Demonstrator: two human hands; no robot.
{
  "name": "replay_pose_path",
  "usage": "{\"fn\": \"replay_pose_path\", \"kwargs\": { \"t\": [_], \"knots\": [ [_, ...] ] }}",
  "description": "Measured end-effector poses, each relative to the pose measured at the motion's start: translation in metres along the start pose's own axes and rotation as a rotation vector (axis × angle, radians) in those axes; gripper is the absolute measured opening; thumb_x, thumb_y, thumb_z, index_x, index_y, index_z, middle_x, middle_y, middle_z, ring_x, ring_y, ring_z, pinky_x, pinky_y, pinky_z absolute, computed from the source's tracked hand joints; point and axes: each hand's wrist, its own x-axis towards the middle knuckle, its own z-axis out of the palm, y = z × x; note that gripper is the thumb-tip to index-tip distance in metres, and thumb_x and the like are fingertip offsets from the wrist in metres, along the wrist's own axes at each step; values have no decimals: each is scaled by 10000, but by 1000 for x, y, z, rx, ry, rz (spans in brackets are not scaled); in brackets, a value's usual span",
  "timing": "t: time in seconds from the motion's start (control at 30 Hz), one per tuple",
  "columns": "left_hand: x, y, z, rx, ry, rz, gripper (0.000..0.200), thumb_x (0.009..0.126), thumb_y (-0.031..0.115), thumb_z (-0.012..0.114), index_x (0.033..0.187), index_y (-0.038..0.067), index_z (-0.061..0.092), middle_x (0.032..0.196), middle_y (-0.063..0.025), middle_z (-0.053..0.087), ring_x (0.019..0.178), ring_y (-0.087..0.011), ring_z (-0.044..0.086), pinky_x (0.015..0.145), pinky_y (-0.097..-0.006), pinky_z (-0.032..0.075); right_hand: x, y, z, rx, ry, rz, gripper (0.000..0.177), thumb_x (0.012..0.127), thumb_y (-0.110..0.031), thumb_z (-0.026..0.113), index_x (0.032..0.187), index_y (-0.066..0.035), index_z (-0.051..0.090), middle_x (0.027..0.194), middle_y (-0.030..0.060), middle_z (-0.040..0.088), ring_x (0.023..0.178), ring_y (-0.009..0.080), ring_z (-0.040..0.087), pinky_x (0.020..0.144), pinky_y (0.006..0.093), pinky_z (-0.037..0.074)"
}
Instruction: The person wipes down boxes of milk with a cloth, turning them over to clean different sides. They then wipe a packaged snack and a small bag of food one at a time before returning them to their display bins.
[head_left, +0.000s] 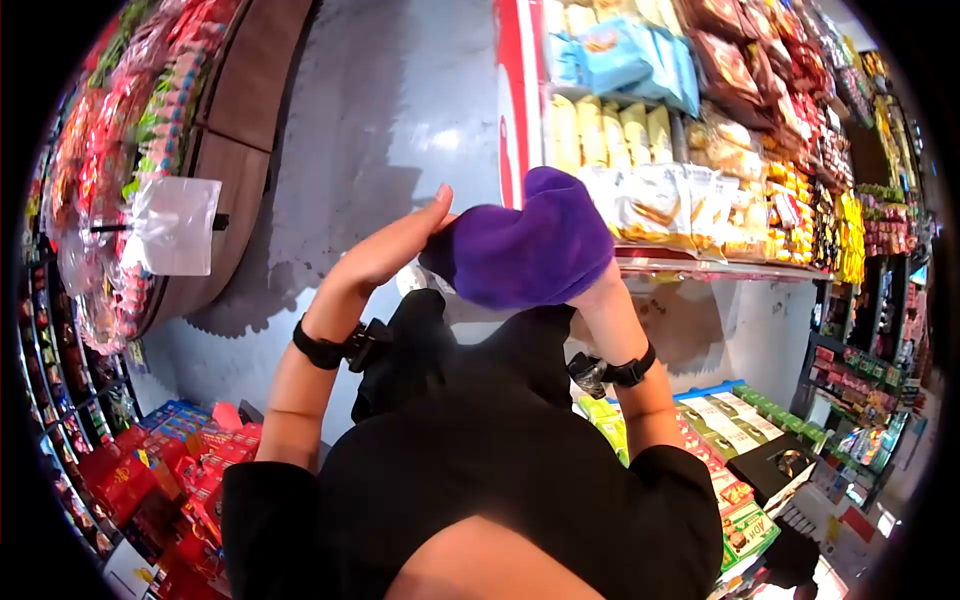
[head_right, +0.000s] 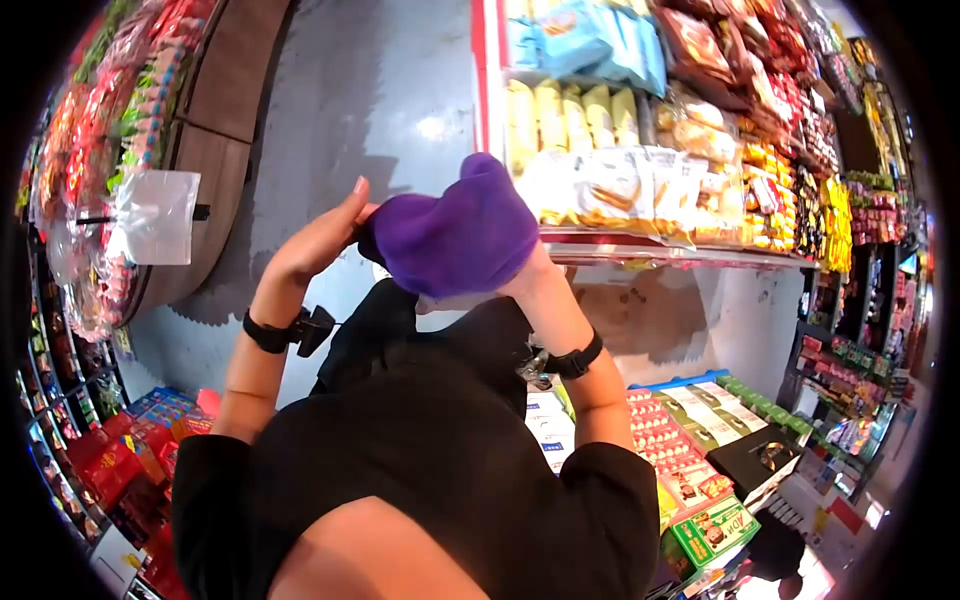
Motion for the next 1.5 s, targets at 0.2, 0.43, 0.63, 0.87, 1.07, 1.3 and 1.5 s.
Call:
{"fn": "replay_pose_path", "kwargs": {
  "t": [0.2, 0.43, 0.63, 0.87, 1.07, 1.3, 1.5],
  "knots": [
    [-47, -17, -88, -138, 44, 352, 218, 892, 150, 543, 997, -25, 620, 867, -8, 620, 785, -57, 538, 703, -202, 427, 68, -19, 105, 1233, -190, 628, 317, 930, -247, 417, 1126, -10, 494, 1057, 101, 573, 993, 184, 556, 895, 326, 451],
    [-51, 5, -118, -215, 234, 639, 183, 915, 133, 500, 995, -23, 554, 802, 4, 576, 708, -42, 523, 646, -194, 434, 90, -44, 131, 410, -131, 109, 402, 925, -227, 426, 1209, 58, 434, 1171, 166, 529, 1014, 275, 568, 855, 373, 495],
    [-23, 43, -151, 39, 132, 609, 213, 896, 87, 503, 1050, -42, 572, 887, -37, 604, 817, -87, 547, 723, -216, 435, 133, 3, 129, 1096, -105, 388, 319, 895, -165, 505, 1169, -1, 490, 1067, 112, 593, 923, 181, 611, 749, 286, 525],
    [38, 115, -178, 194, -9, 614, 236, 885, 81, 512, 1071, -52, 568, 904, -43, 613, 812, -90, 542, 737, -235, 446, 222, -1, 95, -342, -34, 17, 335, 788, -198, 635, 1081, -63, 543, 954, 75, 603, 885, 192, 584, 789, 321, 454],
    [133, 224, -194, 473, -150, 623, 274, 885, 64, 467, 1128, -32, 548, 960, -96, 641, 856, -110, 568, 775, -248, 446, 293, -15, -4, -496, 413, -568, 324, 773, -192, 663, 1045, -60, 549, 953, 63, 592, 834, 172, 563, 769, 291, 437],
    [243, 277, -184, 457, -303, 639, 293, 889, 85, 473, 1163, -2, 532, 908, -59, 617, 789, -72, 547, 686, -203, 442, 355, -6, -50, -815, 412, -291, 363, 746, -110, 674, 1077, -43, 544, 1048, 77, 555, 936, 173, 548, 782, 291, 453],
    [306, 303, -175, 680, -203, 664, 322, 837, 75, 537, 1157, 44, 525, 666, -47, 538, 595, -67, 467, 573, -210, 387, 369, -5, -86, -258, 592, -239, 425, 757, -84, 652, 1141, -38, 475, 1053, 79, 539, 965, 184, 533, 825, 303, 445]
  ]
}}
